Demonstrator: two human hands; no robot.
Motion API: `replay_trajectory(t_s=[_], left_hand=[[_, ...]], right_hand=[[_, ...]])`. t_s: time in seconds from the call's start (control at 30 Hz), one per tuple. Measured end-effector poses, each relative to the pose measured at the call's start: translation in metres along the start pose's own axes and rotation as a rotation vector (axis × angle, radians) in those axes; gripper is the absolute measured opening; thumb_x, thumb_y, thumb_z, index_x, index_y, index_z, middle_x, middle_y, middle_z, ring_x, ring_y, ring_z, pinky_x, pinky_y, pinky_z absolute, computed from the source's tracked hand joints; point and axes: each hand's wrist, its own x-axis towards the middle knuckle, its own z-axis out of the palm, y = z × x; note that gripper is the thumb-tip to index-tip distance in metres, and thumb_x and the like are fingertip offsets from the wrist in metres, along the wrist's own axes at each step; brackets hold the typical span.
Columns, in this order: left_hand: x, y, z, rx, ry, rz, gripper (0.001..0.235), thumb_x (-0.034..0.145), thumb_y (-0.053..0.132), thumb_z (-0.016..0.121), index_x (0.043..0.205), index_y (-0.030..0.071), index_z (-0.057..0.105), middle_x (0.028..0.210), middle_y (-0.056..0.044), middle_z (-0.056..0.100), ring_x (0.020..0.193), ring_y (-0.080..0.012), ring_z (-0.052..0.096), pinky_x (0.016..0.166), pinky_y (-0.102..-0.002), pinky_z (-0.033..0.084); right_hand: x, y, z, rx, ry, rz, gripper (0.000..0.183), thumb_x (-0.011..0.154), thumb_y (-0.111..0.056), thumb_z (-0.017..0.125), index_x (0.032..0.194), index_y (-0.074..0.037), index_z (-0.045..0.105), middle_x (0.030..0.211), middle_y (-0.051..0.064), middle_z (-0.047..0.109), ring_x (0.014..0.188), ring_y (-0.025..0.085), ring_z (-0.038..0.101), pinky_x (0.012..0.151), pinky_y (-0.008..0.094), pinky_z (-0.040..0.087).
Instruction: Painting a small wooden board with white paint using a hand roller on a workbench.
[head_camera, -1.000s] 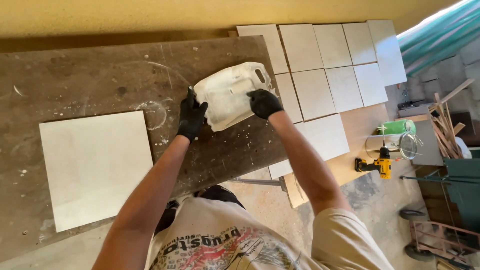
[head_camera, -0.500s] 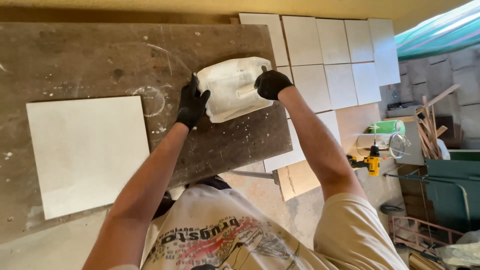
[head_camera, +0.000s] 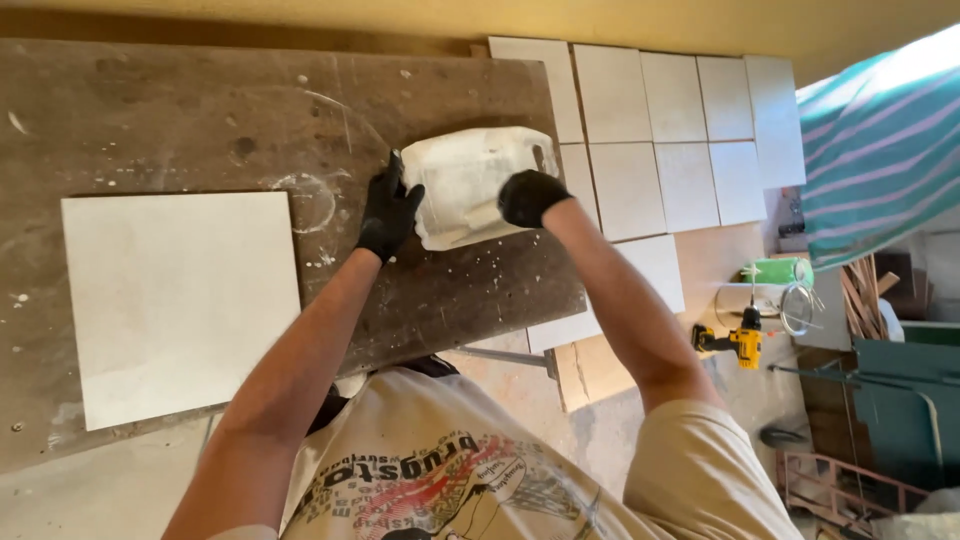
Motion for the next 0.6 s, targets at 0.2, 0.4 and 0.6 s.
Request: replay_trajectory(t_s=[0.2, 0.4, 0.6], left_hand=[[0.001, -0.014, 0.005, -0.005, -0.017, -0.025, 0.080, 0.099, 0.040, 0.072, 0.163, 0.020, 0.030, 0.148, -0.020, 0.047, 0.133, -0.0340, 0.058, 0.107, -0.042, 0.057], [-0.002, -0.007, 0.007, 0.024, -0.020, 0.028, 0.080, 0.097, 0.039, 0.071, 0.161, 0.009, 0.034, 0.149, -0.030, 0.045, 0.133, -0.0428, 0.056, 0.109, -0.046, 0.054], [-0.001, -0.005, 0.004, -0.012, -0.009, 0.043, 0.081, 0.098, 0.039, 0.071, 0.162, 0.009, 0.032, 0.149, -0.029, 0.044, 0.133, -0.0408, 0.056, 0.109, -0.045, 0.054]], right_hand=[[-0.022, -0.031, -0.013, 0.008, 0.036, -0.029, 0.031, 0.087, -0.029, 0.058, 0.103, -0.013, 0.079, 0.107, 0.013, 0.078, 0.112, 0.035, 0.071, 0.097, 0.047, 0.056], [-0.019, -0.048, 0.001, 0.005, 0.181, -0.112, 0.030, 0.093, -0.021, 0.053, 0.110, -0.013, 0.076, 0.108, 0.016, 0.076, 0.107, 0.039, 0.071, 0.088, 0.050, 0.061], [-0.029, -0.068, 0.015, 0.285, 0.248, -0.046, 0.032, 0.091, -0.024, 0.055, 0.115, -0.018, 0.075, 0.108, 0.014, 0.075, 0.107, 0.038, 0.071, 0.090, 0.050, 0.061]])
